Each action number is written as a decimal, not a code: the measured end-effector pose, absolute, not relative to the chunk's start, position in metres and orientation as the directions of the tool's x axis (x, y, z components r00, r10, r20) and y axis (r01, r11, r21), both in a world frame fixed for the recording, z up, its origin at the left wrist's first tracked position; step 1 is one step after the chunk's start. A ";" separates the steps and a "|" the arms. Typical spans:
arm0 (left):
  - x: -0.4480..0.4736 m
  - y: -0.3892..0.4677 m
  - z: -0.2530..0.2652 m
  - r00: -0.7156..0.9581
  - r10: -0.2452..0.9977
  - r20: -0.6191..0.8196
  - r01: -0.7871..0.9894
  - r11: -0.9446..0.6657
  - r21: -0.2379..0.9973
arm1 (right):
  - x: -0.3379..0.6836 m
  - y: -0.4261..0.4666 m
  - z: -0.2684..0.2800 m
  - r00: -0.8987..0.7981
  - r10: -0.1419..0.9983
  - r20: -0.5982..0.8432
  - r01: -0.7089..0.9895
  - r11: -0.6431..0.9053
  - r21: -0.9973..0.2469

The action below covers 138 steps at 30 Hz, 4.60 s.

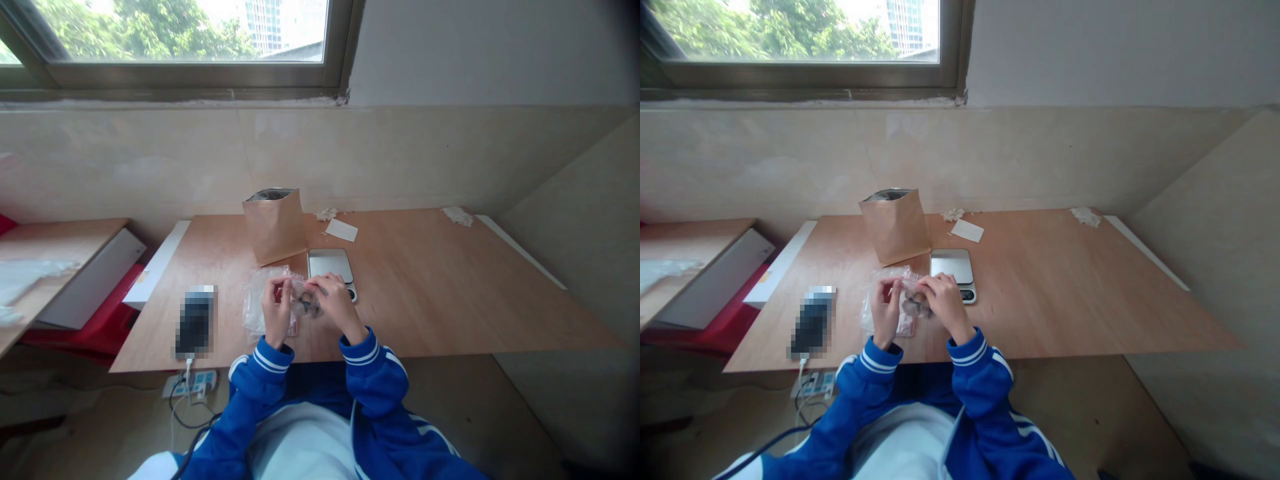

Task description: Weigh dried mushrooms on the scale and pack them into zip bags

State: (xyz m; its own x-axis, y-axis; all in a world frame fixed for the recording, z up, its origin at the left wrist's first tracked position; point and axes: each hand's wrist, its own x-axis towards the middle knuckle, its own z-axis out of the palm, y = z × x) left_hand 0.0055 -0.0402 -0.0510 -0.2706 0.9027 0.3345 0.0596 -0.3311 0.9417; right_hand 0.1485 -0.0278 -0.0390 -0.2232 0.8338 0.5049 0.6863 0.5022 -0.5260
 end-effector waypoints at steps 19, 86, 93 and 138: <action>0.012 -0.043 -0.054 -0.248 0.910 0.333 0.182 -0.294 0.938 | 0.147 -0.028 -0.035 -0.228 0.806 0.546 0.728 0.514 -0.454; -0.003 -0.039 -0.064 0.119 0.946 0.302 -0.075 -0.295 0.953 | 0.193 -0.036 -0.052 0.316 0.916 0.249 0.187 0.197 -0.962; 0.006 -0.040 -0.070 -0.057 0.982 0.179 -0.083 -0.183 0.980 | 0.192 -0.034 -0.058 0.247 0.950 0.191 0.108 0.169 -0.980; -0.037 0.026 -0.014 -0.596 0.670 0.443 0.301 -0.325 0.897 | 0.330 0.029 -0.128 0.669 0.667 0.328 0.688 -0.388 -0.614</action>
State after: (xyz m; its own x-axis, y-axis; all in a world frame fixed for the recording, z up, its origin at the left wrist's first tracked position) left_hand -0.0368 0.0255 -0.0141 -0.5958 0.6701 0.4426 0.3009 -0.3247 0.8967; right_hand 0.3296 0.0294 -0.1280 0.6692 0.6667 0.3283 0.6876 -0.3879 -0.6138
